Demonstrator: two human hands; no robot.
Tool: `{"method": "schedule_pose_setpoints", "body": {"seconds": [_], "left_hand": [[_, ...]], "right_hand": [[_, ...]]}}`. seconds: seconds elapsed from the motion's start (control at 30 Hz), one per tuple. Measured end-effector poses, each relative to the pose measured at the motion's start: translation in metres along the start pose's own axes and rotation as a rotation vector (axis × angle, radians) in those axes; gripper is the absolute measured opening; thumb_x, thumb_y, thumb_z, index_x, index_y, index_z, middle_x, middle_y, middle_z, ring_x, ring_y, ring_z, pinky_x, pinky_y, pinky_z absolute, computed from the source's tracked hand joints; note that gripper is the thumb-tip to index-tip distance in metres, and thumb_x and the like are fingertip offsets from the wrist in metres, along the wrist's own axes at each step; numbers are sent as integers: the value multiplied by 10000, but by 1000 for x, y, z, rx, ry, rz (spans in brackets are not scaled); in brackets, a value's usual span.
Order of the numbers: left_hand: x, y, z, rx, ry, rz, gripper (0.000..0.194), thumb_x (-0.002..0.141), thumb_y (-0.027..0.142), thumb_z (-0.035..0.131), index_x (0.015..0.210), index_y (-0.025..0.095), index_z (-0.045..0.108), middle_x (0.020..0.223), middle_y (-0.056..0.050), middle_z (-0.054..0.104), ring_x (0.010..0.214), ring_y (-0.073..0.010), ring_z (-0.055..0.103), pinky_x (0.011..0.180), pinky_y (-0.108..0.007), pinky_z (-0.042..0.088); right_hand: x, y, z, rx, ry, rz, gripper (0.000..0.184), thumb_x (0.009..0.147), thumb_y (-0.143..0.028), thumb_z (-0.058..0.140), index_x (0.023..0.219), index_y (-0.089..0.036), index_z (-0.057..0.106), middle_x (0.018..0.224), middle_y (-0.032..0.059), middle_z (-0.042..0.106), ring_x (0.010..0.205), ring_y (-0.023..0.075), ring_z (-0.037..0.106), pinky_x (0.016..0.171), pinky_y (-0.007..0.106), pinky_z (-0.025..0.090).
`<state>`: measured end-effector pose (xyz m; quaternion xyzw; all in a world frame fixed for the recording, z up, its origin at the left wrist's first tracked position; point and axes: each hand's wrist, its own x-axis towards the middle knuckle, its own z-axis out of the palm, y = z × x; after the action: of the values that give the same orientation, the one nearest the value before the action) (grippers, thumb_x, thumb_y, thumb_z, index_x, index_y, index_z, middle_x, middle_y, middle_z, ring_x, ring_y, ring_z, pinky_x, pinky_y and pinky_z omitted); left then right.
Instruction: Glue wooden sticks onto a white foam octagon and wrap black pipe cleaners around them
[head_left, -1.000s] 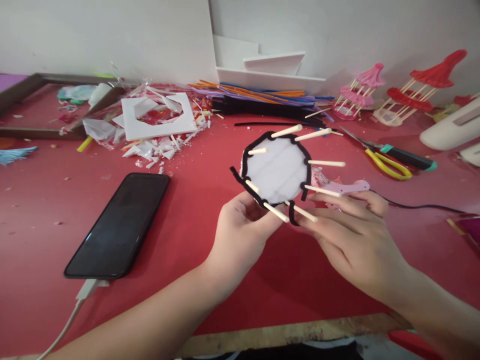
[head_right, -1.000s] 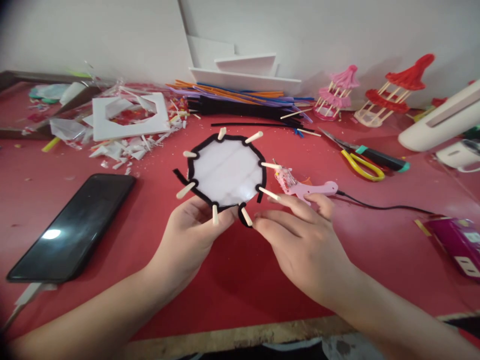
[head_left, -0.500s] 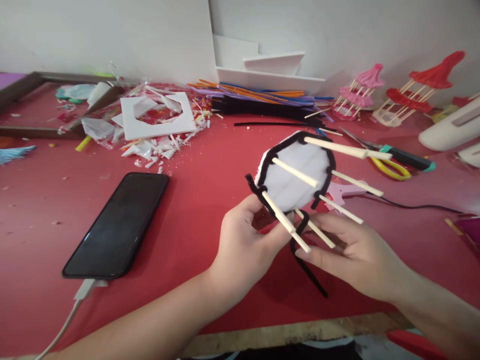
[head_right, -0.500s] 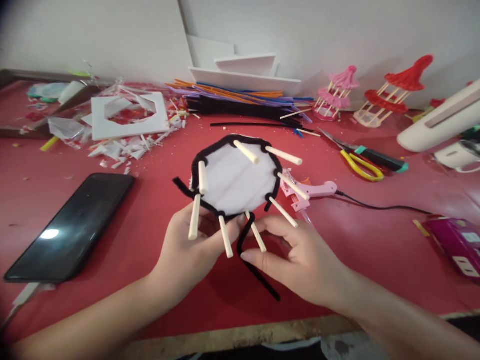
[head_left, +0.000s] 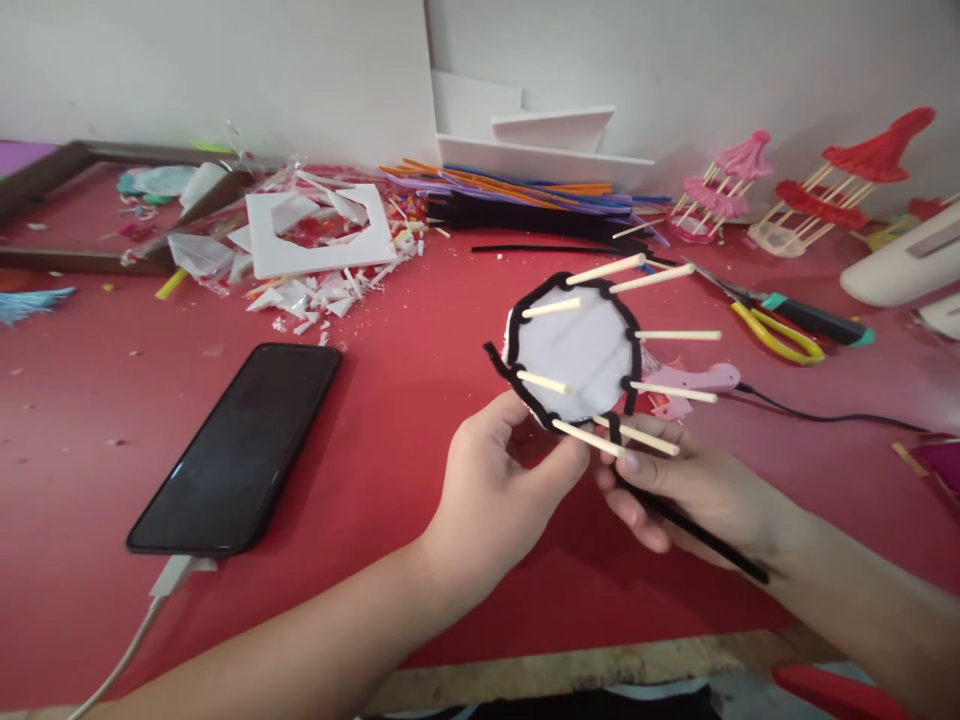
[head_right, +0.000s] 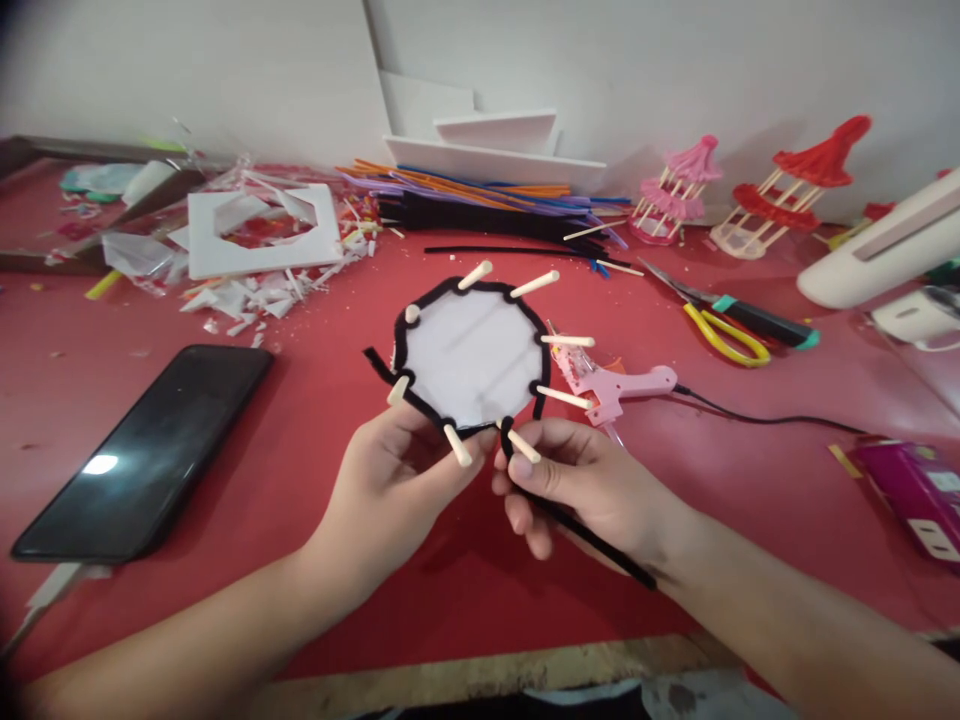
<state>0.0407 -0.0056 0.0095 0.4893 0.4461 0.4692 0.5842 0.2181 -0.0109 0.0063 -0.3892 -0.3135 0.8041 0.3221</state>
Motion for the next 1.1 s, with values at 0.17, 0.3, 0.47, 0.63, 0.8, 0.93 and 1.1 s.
{"method": "schedule_pose_setpoints", "body": {"seconds": [0.17,0.3,0.47,0.63,0.8,0.93,1.1], "left_hand": [[2,-3,1,-63,24,6,69,801,187,726,861,213,704,772,37,727,734,-100,678,612,-153,496],[1,-3,3,-38,29,6,57,796,176,721,834,213,699,768,27,744,666,-99,667,548,-160,474],[-2,-1,3,8,24,57,119,789,193,728,902,229,736,695,31,702,663,-114,660,540,-174,469],[0,-1,3,-22,2,4,167,743,61,689,819,205,725,744,29,726,717,-112,685,598,-164,497],[0,1,4,-64,-20,-8,181,727,48,697,819,201,723,794,23,758,762,-127,709,639,-172,527],[-2,1,4,-68,-61,-19,129,732,78,730,767,201,719,793,12,767,778,-147,717,653,-192,540],[-1,-3,3,-140,-71,-53,233,731,26,706,859,218,733,839,21,776,804,-139,717,690,-195,533]], "right_hand": [[2,0,1,71,99,75,255,768,-319,791,791,-160,592,622,-71,499,418,-19,290,369,101,230],[1,1,-1,33,136,101,254,808,-345,751,805,-191,550,543,-114,332,427,7,201,373,121,183],[-2,3,-2,-21,118,26,300,809,-376,749,802,-225,489,517,-133,272,407,11,141,366,135,158],[-3,4,-3,-13,163,32,379,752,-411,787,764,-232,452,474,-145,200,384,20,132,361,156,154],[-3,2,-5,25,145,50,382,737,-398,782,719,-224,443,457,-145,187,371,23,125,356,168,151],[-2,0,-4,-41,223,64,390,764,-394,742,643,-208,422,433,-131,229,378,23,140,360,172,153],[-4,0,0,-163,329,-24,340,758,-410,734,666,-206,478,446,-117,296,378,30,201,364,180,201]]}}
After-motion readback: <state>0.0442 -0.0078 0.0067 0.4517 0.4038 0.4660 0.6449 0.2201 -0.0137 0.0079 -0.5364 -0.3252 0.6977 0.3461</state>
